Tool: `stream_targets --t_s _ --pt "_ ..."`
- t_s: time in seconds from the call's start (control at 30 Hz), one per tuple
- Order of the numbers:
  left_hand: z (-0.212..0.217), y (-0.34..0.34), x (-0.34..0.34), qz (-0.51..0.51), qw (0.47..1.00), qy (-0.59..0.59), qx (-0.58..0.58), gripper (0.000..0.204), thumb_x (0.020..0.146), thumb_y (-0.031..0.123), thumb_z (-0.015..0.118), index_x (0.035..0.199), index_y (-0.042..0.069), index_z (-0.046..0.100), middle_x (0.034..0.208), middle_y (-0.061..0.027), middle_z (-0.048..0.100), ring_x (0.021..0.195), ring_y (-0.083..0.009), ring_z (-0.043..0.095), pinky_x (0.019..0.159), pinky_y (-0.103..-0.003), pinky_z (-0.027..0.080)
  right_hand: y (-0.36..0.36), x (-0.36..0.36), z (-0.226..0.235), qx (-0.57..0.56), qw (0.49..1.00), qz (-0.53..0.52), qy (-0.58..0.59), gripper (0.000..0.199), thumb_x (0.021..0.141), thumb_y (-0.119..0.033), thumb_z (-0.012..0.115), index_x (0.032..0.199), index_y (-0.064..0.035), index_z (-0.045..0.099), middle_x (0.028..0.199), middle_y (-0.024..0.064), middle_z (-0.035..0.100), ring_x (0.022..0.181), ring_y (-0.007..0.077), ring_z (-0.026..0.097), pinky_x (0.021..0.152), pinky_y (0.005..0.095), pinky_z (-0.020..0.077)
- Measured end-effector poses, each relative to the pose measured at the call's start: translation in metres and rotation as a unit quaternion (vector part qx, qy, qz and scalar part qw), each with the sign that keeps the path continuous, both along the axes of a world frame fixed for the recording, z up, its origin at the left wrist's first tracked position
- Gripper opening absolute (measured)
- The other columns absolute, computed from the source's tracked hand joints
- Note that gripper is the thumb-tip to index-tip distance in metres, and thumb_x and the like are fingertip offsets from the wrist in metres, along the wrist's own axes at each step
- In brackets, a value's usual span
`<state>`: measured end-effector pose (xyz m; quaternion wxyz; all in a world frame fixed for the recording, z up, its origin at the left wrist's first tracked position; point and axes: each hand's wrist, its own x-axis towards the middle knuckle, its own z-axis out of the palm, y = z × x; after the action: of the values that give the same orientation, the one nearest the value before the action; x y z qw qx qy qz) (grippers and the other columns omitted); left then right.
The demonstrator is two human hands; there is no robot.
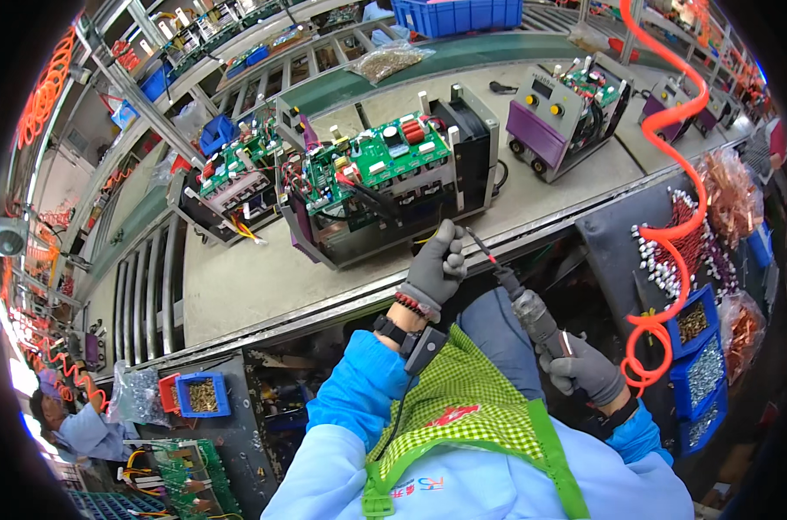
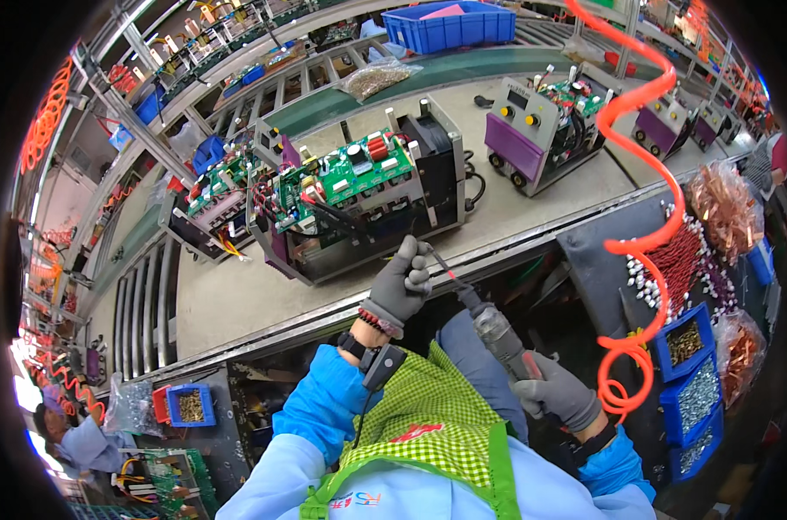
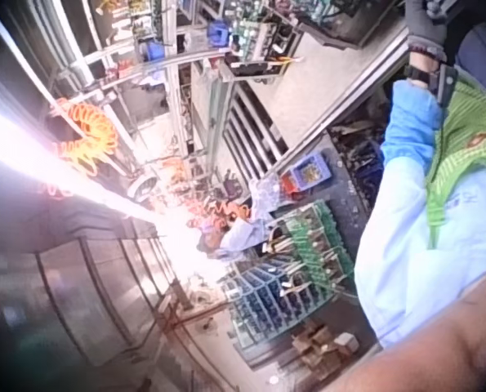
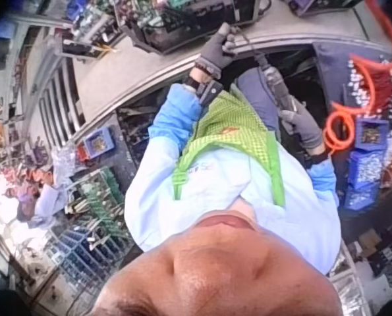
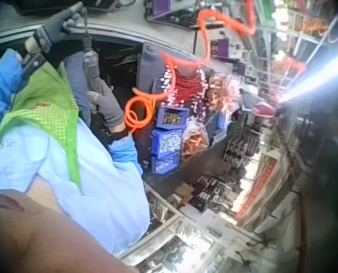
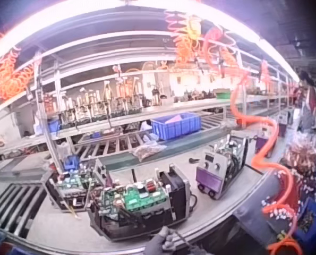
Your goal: Assembling electronic components and connecting internal wiring for power inverters on a factory assembly line.
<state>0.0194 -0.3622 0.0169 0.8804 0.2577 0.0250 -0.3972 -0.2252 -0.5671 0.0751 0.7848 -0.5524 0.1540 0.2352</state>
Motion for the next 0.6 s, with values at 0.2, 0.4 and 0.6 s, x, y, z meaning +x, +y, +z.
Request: stream_targets --t_s 0.2,0.4,0.6 --pt "-0.003 0.007 -0.009 0.026 0.998 0.061 0.004 0.029 0.096 0.041 0.057 0.099 0.012 0.055 0.064 0.0089 0.051 0.045 -0.0023 0.040 0.044 -0.020 0.033 0.016 0.002 -0.016 -0.120 0.992 0.023 -0.023 0.034 0.088 -0.022 0.065 0.113 -0.0040 0.050 0.069 -0.0013 0.050 0.052 0.0060 0.047 0.046 0.0227 0.0384" --pt "-0.006 0.014 -0.022 0.019 0.999 0.029 0.028 0.029 0.097 0.039 0.056 0.096 0.010 0.054 0.063 0.0071 0.049 0.048 -0.0015 0.040 0.043 -0.016 0.031 0.018 0.000 -0.033 -0.139 0.990 0.028 -0.017 0.040 0.089 -0.026 0.066 0.118 -0.0030 0.050 0.074 0.0001 0.052 0.054 0.0054 0.048 0.048 0.0228 0.0400" --pt "-0.015 0.032 -0.020 0.022 0.980 -0.038 0.192 0.027 0.098 0.033 0.055 0.097 0.006 0.055 0.068 0.0046 0.051 0.050 -0.0015 0.042 0.044 -0.014 0.034 0.016 0.001 -0.040 -0.251 0.963 0.066 -0.078 0.043 0.087 -0.029 0.067 0.119 -0.0031 0.052 0.078 0.0001 0.054 0.061 0.0045 0.048 0.051 0.0226 0.0405"
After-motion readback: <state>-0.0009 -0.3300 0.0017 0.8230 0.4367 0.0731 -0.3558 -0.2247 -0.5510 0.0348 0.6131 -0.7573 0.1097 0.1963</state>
